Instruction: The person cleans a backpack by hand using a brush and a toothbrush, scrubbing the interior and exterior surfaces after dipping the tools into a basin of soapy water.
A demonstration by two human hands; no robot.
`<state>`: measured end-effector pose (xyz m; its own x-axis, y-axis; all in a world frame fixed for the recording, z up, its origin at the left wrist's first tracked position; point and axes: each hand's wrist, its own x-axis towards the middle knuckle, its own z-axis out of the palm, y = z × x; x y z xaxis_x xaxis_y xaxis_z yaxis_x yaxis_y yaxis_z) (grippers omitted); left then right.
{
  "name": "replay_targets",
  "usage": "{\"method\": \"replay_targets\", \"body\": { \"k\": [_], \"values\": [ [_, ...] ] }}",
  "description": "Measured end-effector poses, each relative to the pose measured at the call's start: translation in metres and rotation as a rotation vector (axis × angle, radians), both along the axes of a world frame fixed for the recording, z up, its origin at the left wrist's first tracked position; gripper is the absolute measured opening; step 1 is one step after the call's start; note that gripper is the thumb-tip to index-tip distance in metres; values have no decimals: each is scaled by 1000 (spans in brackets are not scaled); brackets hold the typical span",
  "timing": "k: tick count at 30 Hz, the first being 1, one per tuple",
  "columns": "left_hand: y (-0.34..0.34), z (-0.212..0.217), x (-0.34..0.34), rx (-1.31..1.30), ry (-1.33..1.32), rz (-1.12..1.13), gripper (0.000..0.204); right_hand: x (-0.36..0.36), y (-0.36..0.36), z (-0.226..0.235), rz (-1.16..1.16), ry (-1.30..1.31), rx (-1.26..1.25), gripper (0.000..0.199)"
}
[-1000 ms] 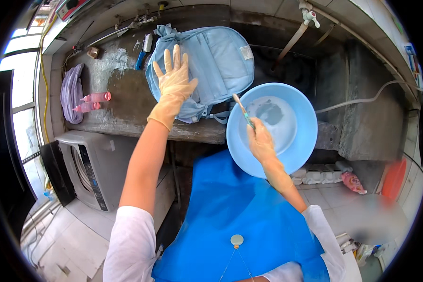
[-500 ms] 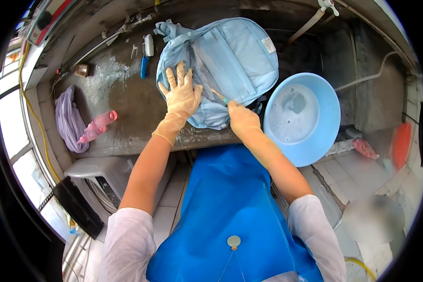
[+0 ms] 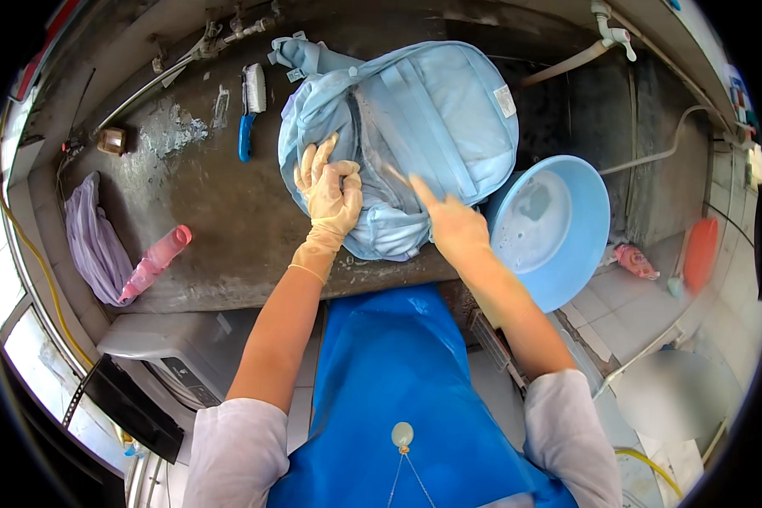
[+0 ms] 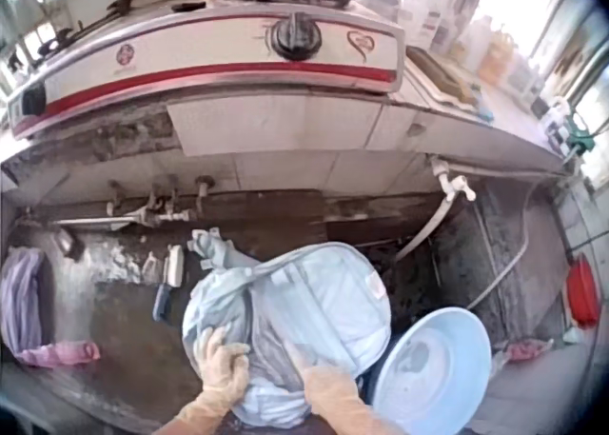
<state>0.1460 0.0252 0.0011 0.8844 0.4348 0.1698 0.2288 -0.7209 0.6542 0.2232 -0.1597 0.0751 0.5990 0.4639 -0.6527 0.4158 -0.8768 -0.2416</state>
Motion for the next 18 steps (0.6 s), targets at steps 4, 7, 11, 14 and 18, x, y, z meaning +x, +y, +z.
{"method": "replay_targets", "body": {
  "k": [4,7,11,14,18],
  "values": [
    [0,9,8,20,68,-55,39,48,37,-2,-14,-107,157,68],
    [7,1,0,-15,39,-44,39,28,3,0,73,15,75,66],
    [5,1,2,10,16,-59,40,43,0,-2,193,-29,72,65],
    [7,0,3,26,-6,-70,40,62,20,1,216,-7,103,68],
    [8,-2,0,37,45,-62,42,59,-9,11,352,176,-87,68]
  ]
}}
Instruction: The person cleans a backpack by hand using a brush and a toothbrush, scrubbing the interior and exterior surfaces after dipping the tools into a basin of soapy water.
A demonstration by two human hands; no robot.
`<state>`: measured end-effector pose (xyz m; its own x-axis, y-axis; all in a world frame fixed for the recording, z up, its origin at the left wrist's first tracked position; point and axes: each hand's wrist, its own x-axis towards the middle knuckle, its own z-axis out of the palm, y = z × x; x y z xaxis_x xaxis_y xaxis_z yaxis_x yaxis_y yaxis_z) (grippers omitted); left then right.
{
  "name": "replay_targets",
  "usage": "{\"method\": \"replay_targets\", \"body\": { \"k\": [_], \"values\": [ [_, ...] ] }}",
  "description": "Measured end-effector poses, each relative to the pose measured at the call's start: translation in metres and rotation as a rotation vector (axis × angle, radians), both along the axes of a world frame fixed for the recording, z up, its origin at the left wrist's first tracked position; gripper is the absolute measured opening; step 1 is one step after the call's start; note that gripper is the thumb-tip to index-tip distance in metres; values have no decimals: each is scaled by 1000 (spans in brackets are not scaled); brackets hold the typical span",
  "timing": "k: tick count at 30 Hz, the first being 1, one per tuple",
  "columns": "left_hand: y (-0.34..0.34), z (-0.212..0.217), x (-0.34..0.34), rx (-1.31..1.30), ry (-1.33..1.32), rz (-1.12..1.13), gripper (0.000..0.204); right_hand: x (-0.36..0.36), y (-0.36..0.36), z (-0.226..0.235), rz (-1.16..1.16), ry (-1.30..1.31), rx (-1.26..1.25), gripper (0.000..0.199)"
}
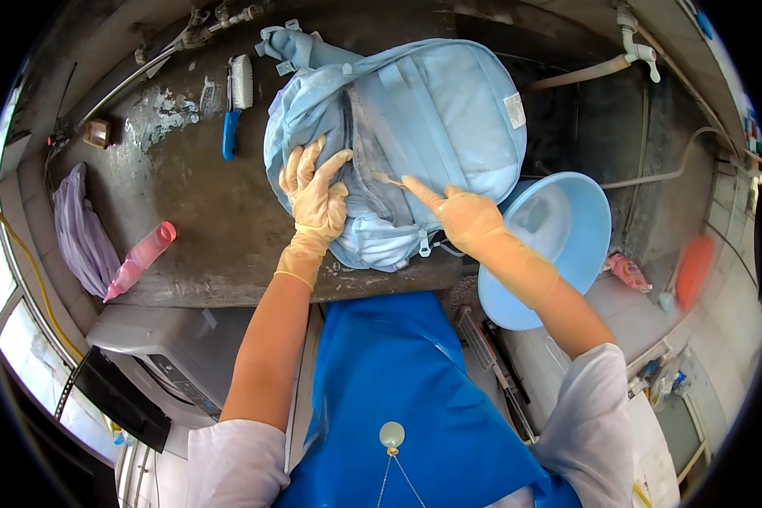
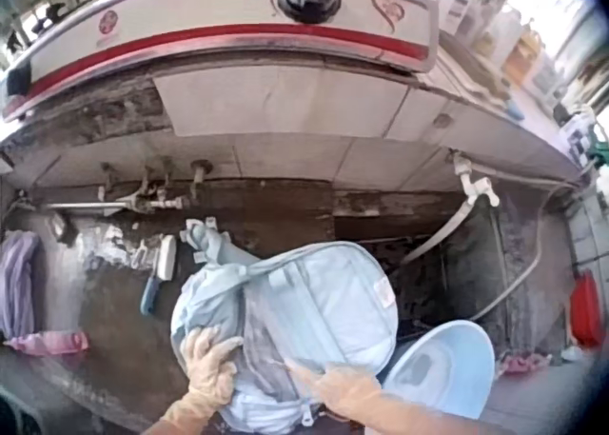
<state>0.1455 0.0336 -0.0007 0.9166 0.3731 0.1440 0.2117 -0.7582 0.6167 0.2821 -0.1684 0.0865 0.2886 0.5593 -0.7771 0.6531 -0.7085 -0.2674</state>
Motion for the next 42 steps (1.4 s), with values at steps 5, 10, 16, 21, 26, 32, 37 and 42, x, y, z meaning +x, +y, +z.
{"method": "replay_targets", "body": {
  "k": [5,10,16,21,26,32,37,42],
  "values": [
    [-3,0,8,-10,-67,38,42,8,19,-17,-90,-124,260,71],
    [-1,-3,0,-5,-85,50,41,-11,-5,-3,-18,2,10,67],
    [0,-3,2,0,-59,33,43,7,20,-23,-118,-170,275,65],
    [-2,-2,7,-10,-77,17,44,14,8,-33,-67,-241,349,64],
    [-1,-1,2,-3,-57,27,43,1,-10,-19,-57,-169,159,68],
    [1,-3,5,0,-80,22,42,7,-4,-32,-57,-256,286,71],
    [-3,0,5,6,-47,24,43,-1,-14,-34,-24,-196,183,73],
    [-1,-1,2,10,-42,27,42,-4,-27,-21,-27,-82,133,69]
  ]
}}
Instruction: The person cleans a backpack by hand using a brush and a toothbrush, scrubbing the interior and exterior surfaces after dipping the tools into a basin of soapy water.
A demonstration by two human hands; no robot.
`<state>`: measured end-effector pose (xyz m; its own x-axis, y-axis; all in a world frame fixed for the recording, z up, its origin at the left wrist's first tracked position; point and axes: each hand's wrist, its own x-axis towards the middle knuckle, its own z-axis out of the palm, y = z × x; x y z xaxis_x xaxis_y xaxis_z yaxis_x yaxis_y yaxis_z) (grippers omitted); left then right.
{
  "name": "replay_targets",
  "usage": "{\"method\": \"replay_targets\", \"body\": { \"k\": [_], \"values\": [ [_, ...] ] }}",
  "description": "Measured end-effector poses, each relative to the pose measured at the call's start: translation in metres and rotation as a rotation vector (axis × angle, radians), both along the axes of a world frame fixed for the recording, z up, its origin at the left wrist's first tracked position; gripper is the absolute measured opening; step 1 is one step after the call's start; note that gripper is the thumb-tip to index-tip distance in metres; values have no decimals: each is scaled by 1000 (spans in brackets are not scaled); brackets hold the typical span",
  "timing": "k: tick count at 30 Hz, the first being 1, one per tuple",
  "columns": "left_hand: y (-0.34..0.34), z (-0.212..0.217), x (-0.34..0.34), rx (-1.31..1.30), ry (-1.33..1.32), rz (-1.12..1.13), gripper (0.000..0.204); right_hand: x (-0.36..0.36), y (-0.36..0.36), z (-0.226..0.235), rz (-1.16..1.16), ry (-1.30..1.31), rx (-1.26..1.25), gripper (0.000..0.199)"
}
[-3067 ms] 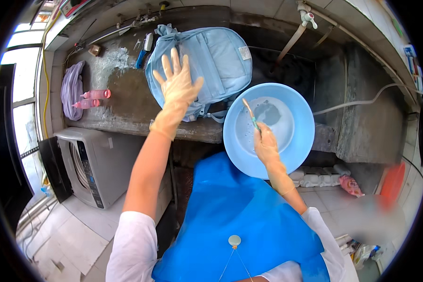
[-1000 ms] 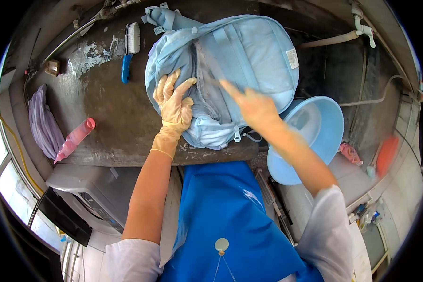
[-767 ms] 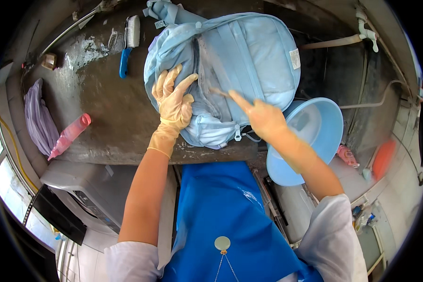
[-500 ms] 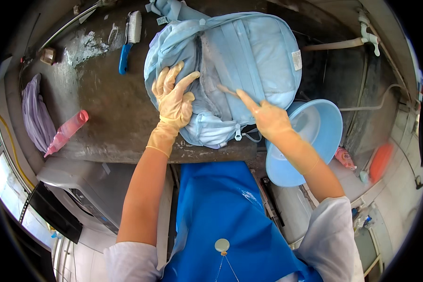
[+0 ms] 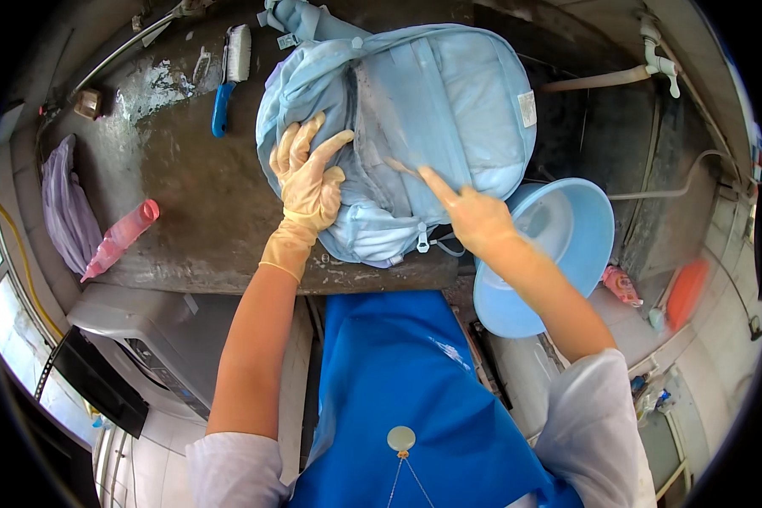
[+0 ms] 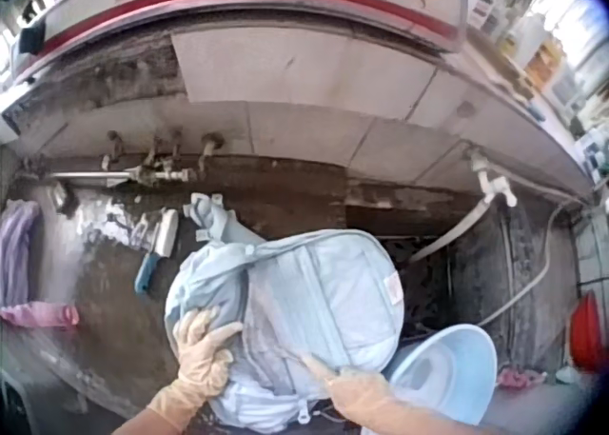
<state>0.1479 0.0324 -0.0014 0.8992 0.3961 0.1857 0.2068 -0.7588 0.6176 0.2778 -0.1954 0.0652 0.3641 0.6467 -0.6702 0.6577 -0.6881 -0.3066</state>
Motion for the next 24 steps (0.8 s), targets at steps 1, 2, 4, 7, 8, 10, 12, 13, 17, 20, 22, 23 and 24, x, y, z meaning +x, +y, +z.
{"method": "replay_targets", "body": {
  "k": [1,2,4,7,8,10,12,13,17,20,22,23,24],
  "values": [
    [0,-1,1,4,-19,-8,42,4,5,-6,4,3,-3,69],
    [-3,1,0,0,-15,-6,42,10,13,-13,-8,-69,40,69],
    [-2,2,5,-6,-13,-2,43,14,23,-17,-24,-158,86,69],
    [0,0,2,8,-14,-3,42,6,24,-17,-77,-130,123,70],
    [-1,0,2,6,-13,2,42,0,12,-12,-49,-74,45,70],
    [0,0,1,18,-3,1,43,-1,10,-16,-4,-84,-24,71],
    [-1,0,4,18,-8,-6,43,15,37,-21,-51,-105,65,71],
    [-2,1,6,18,-7,-10,43,21,44,-20,-94,-121,154,72],
    [1,1,1,6,18,-9,43,-3,13,-7,-79,27,-55,70],
    [-1,1,5,11,-21,-18,42,1,25,-21,-102,-58,92,71],
    [-4,3,8,-11,0,-20,42,2,36,-25,-234,-105,211,72],
    [-3,3,1,-17,14,-23,42,-10,29,-18,-239,-92,203,72],
    [0,3,-2,0,14,-13,42,-18,17,-6,-201,-10,56,72]
  ]
}}
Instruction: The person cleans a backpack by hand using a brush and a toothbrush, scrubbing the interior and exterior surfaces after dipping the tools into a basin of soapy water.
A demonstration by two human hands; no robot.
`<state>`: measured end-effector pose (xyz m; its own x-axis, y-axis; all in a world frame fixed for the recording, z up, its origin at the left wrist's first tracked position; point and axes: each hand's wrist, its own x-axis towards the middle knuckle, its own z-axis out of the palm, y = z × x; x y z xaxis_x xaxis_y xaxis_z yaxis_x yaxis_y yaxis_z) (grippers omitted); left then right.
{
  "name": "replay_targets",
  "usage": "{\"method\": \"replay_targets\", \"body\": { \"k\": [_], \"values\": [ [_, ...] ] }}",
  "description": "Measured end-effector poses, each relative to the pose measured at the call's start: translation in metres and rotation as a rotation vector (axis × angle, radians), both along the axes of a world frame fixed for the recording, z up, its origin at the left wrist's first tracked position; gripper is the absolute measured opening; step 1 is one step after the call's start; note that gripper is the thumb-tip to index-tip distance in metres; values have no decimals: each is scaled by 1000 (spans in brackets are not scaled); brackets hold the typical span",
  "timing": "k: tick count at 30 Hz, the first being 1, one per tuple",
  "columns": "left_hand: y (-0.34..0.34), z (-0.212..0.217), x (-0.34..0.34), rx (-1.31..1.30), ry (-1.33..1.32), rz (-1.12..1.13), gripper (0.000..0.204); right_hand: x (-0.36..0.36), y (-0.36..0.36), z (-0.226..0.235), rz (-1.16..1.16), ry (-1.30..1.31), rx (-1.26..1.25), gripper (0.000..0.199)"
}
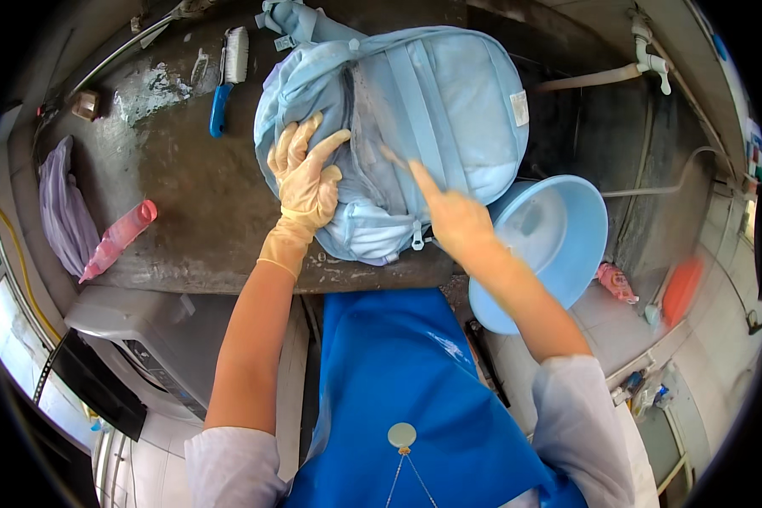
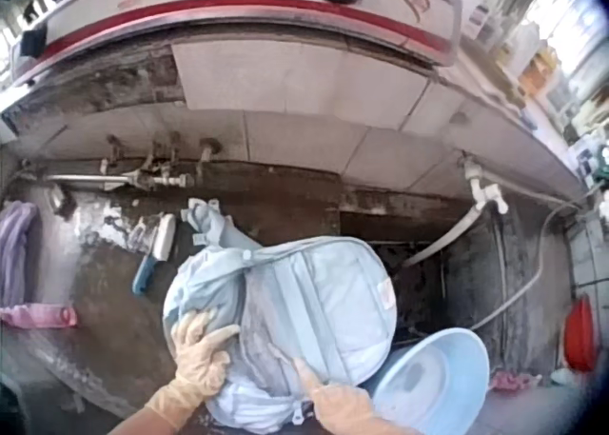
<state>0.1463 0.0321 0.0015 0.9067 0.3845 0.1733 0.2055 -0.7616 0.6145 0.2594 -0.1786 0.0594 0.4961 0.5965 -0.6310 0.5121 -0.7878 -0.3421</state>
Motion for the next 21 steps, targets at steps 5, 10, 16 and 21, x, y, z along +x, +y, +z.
{"method": "replay_targets", "body": {
  "k": [5,10,16,21],
  "values": [
    [-5,-4,12,5,-27,-13,42,24,30,-17,-99,-82,130,72],
    [1,-2,2,16,-6,6,43,-6,3,-4,-32,25,14,69],
    [0,-1,6,16,-33,-14,43,1,42,-1,-164,64,66,67],
    [-2,-6,9,-14,-66,-16,47,17,74,-21,-178,-11,232,71]
  ]
}}
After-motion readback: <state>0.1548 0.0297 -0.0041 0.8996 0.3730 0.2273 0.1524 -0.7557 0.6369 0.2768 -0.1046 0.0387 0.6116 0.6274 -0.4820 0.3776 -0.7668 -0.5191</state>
